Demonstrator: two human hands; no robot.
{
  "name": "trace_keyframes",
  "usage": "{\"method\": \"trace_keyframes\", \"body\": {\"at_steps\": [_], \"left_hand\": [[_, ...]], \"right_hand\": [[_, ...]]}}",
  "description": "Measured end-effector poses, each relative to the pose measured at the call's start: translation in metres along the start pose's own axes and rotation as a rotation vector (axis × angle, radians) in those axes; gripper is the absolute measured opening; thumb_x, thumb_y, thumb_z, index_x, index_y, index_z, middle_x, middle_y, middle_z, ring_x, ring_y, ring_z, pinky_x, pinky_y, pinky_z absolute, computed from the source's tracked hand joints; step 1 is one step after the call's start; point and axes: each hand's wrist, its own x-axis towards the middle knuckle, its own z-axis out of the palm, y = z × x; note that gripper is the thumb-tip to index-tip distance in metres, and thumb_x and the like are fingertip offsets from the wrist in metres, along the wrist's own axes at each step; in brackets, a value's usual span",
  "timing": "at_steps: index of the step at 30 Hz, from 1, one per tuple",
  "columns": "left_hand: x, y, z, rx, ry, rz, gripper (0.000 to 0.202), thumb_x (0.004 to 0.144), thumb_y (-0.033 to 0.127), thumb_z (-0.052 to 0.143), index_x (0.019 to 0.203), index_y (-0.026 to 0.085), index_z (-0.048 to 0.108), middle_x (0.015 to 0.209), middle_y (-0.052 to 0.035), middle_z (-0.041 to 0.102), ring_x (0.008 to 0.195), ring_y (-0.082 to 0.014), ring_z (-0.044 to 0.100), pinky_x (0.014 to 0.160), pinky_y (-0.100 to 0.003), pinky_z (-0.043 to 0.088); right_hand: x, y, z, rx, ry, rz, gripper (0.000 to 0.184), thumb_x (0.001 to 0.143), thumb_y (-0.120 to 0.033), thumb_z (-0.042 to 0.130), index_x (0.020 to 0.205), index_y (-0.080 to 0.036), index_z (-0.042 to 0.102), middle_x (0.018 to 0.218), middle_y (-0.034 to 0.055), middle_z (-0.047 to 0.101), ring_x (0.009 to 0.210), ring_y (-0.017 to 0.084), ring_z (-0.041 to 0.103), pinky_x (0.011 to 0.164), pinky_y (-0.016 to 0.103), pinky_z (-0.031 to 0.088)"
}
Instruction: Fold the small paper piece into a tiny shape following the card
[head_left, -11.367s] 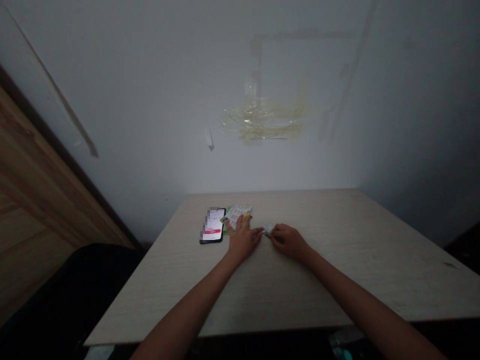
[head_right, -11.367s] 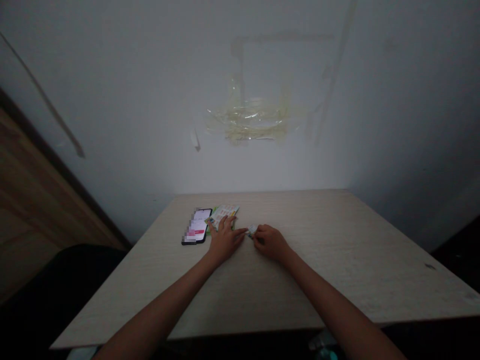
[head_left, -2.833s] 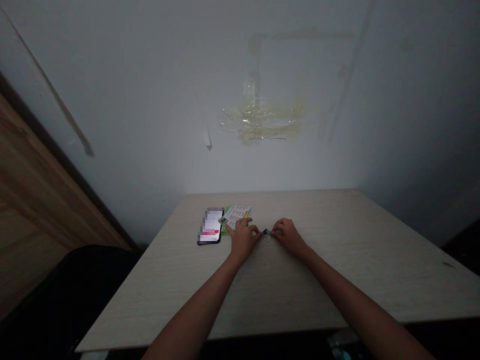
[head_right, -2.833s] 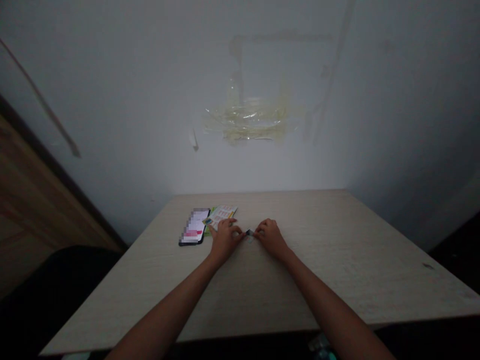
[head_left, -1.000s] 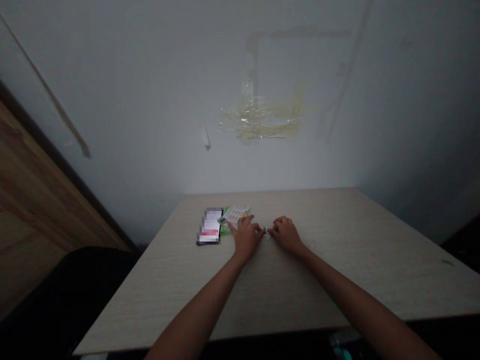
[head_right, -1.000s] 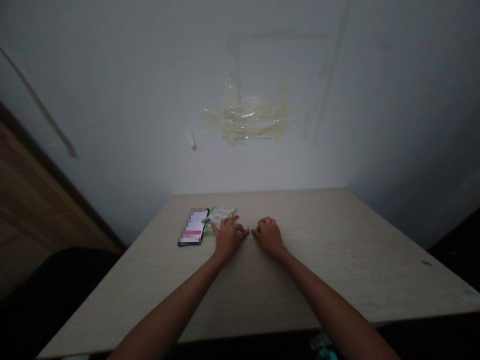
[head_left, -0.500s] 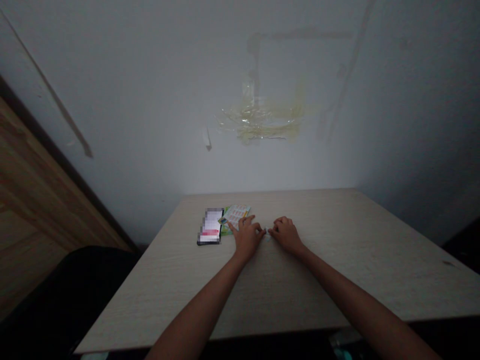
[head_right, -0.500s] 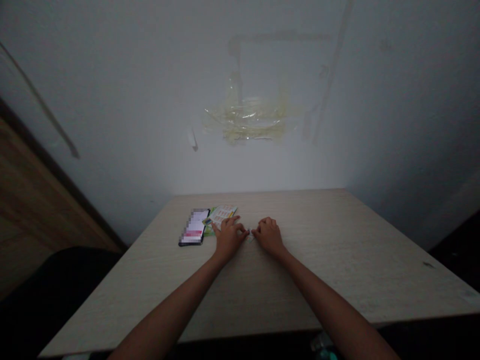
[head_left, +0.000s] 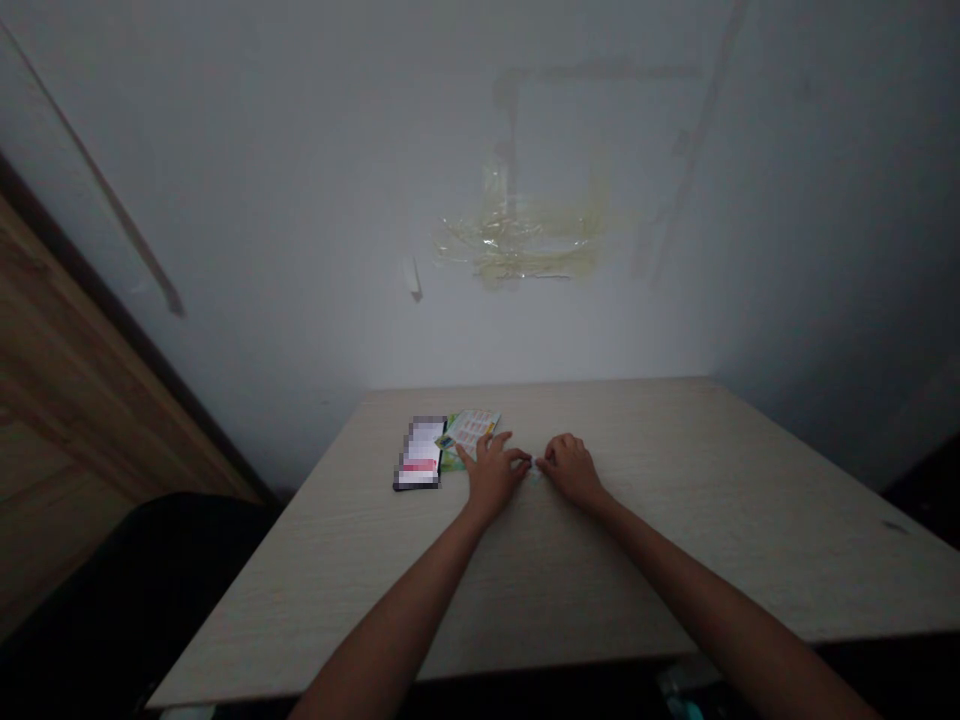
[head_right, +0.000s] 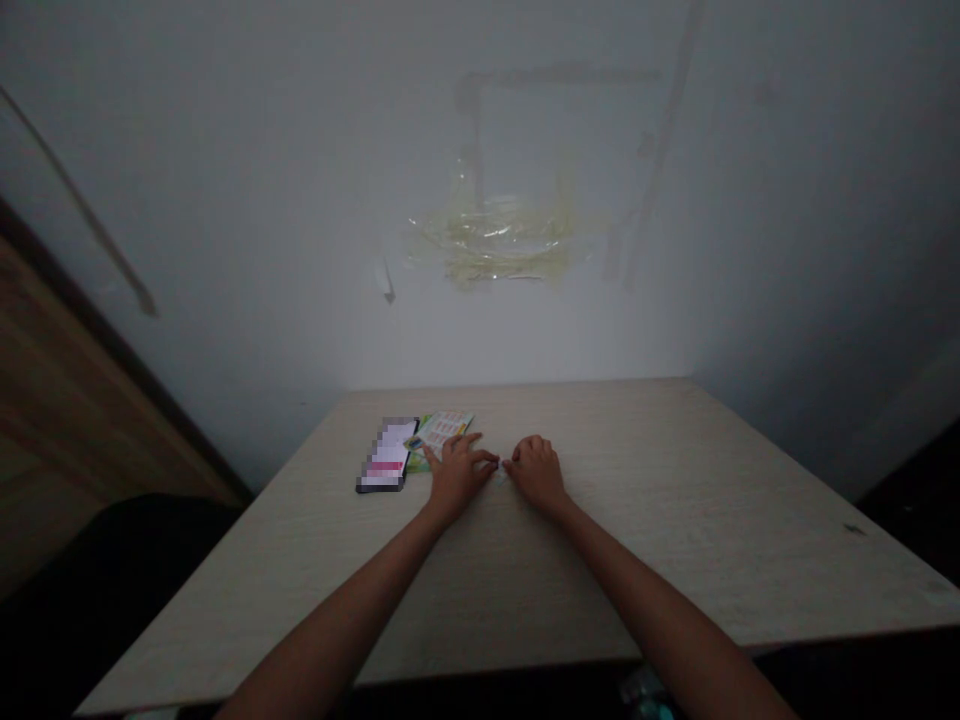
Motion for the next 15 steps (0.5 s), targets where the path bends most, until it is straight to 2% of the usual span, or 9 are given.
{"method": "trace_keyframes", "body": {"at_steps": [5, 11, 15], "left_hand": [[0.001, -0.002, -0.001, 0.021, -0.009, 0.044, 0.015, 0.084, 0.046, 0.064, 0.096, 0.043, 0.073, 0.14, 0.0049, 0.052, 0.135, -0.0345, 0.033, 0.103, -0.078, -0.006], [0.002, -0.004, -0.01, 0.026, -0.081, 0.186, 0.017, 0.088, 0.046, 0.059, 0.092, 0.04, 0.074, 0.141, 0.0076, 0.051, 0.139, -0.0336, 0.028, 0.104, -0.077, -0.007], [0.001, -0.007, -0.013, -0.005, -0.117, 0.219, 0.011, 0.084, 0.043, 0.065, 0.093, 0.042, 0.072, 0.14, 0.0099, 0.052, 0.138, -0.0322, 0.029, 0.104, -0.077, -0.007]], "right_hand": [[-0.001, 0.002, 0.0, 0.038, 0.009, -0.02, 0.015, 0.086, -0.034, 0.061, 0.092, -0.02, 0.063, 0.106, 0.0086, 0.058, 0.104, 0.024, 0.049, 0.086, 0.032, 0.036], [0.001, 0.01, 0.001, 0.125, 0.021, -0.038, 0.012, 0.088, -0.026, 0.058, 0.094, -0.019, 0.066, 0.104, 0.0086, 0.058, 0.103, 0.022, 0.05, 0.089, 0.031, 0.037], [0.001, 0.014, 0.002, 0.171, 0.047, -0.042, 0.011, 0.087, -0.024, 0.059, 0.091, -0.018, 0.067, 0.101, 0.0087, 0.058, 0.101, 0.022, 0.05, 0.091, 0.031, 0.038]]}}
